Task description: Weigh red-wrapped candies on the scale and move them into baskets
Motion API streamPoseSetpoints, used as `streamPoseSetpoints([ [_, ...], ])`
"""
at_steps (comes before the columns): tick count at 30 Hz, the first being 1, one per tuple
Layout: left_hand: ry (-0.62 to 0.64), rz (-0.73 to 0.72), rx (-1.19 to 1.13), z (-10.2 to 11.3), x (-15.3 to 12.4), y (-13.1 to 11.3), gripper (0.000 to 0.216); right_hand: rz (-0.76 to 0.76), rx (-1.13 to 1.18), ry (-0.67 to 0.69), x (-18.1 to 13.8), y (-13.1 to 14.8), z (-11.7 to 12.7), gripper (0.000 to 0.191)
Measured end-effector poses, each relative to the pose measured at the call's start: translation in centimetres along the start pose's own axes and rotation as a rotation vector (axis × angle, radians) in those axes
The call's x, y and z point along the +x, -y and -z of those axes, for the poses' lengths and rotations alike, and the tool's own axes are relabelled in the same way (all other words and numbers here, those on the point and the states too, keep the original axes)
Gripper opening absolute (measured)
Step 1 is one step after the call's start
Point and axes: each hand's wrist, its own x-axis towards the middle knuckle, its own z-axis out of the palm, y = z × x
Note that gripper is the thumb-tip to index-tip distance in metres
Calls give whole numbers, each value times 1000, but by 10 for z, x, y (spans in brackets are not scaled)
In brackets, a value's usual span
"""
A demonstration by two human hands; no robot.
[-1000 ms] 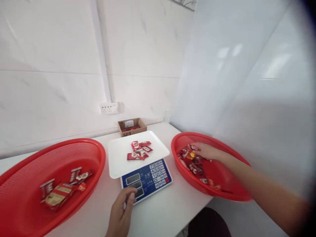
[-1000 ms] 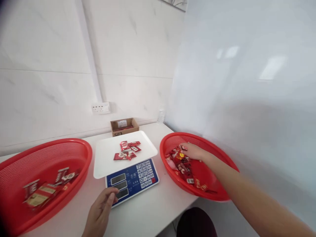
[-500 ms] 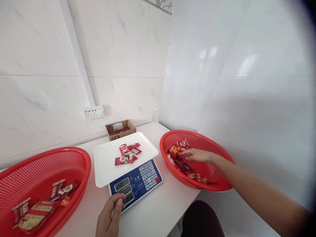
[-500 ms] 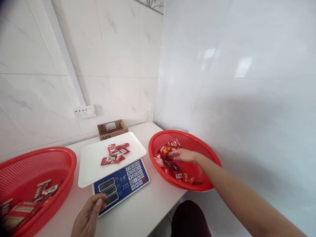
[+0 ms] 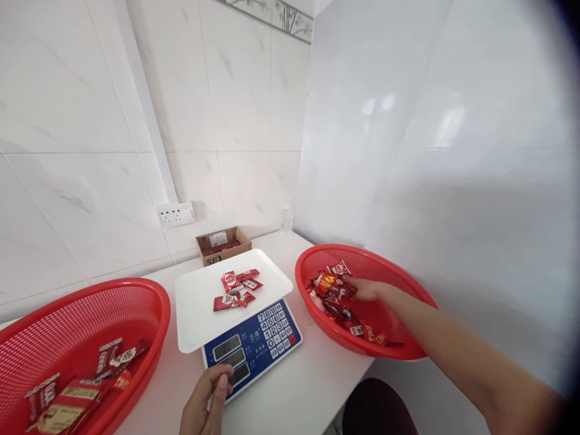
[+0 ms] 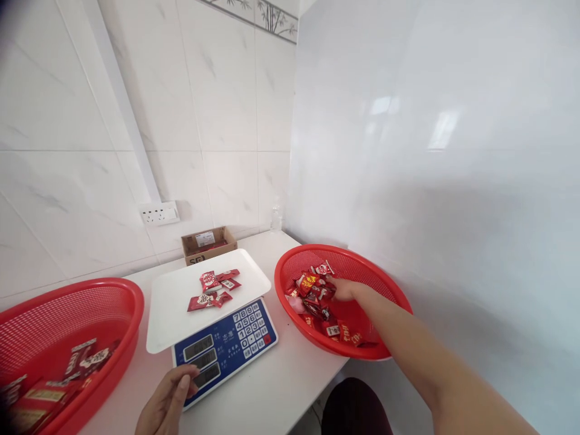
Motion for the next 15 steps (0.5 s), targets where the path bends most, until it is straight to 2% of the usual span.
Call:
streamPoseSetpoints([
  [3,0,11,-24,-1,-1,-2,44,-8,42,64,-5,1,6,24],
  [6,-1,7,-42,-2,-3,-4,42,-8,81,62,-10,1,10,23],
  [15,-2,8,-39,-3,-2,-4,42,-46,164,29,-8,7,-1,46],
])
